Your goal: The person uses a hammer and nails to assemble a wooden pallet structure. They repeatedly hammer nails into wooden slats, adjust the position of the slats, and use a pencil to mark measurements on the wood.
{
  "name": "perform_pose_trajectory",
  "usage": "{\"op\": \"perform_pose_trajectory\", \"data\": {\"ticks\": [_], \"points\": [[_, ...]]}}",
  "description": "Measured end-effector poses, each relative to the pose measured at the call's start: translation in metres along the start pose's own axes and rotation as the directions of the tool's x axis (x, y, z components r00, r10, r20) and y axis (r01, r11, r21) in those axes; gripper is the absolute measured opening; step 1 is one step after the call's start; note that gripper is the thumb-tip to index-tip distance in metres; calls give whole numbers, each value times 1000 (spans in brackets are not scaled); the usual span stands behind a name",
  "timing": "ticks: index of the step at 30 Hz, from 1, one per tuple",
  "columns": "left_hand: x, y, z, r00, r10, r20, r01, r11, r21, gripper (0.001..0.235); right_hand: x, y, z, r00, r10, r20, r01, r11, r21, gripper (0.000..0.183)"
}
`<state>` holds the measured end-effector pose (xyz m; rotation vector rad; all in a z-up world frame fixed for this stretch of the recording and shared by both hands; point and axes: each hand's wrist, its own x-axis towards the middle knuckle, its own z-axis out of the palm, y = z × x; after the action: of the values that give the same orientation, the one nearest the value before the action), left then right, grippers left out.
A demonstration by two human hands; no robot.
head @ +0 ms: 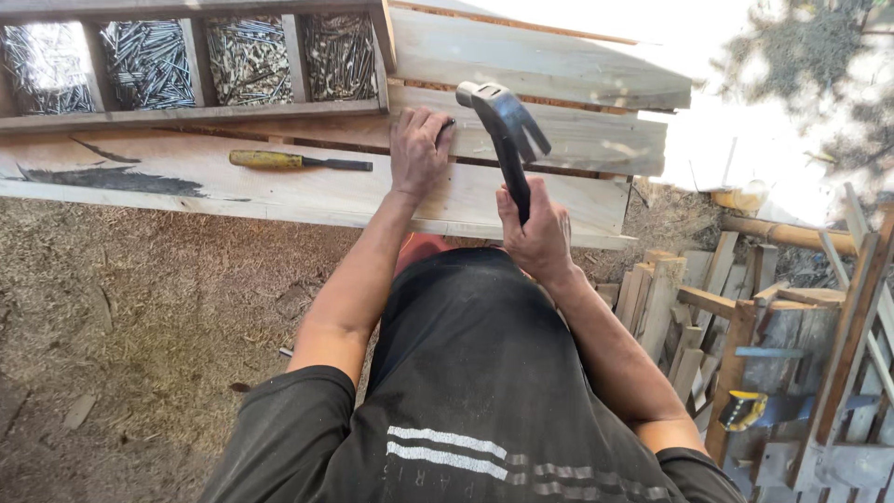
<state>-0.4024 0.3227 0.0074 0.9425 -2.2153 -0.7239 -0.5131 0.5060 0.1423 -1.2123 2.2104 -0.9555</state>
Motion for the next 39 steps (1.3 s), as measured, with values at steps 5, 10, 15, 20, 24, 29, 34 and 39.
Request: {"op": "perform_pose_trajectory", "data": {"ticks": [5,10,15,20,24,29,34,39], "points": [[8,-2,-1,1000,-11,-6,12,1000,15,16,25,-5,11,994,33,106,-5,966,-259,26],[5,-17,-20,1000,-19,-8,18,995,-93,10,14,-13,-18,999,12,38,-15,997,82,29],[14,-23,-57,999,3,-53,-3,1000,1,10,-7,-4,-17,903,-334,-271,407,867,288,26],[76,-40,-70,1000,18,-4,-18,993,-115,2,36,-12,19,991,-108,81,126,955,-270,27],[132,-67,-83,980,-171,-103,121,919,-375,7,28,-22,1,988,-144,-61,144,990,-1,26],[106,-64,-97,896,-417,153,440,786,-434,23,-12,11,11,974,-113,-197,153,968,201,28],[93,-61,-92,822,-382,423,559,397,-728,21,15,16,36,999,-17,31,27,931,-364,27],[103,-76,-56,863,-256,436,503,351,-790,24,22,8,19,996,40,-78,-41,999,-17,32]]}}
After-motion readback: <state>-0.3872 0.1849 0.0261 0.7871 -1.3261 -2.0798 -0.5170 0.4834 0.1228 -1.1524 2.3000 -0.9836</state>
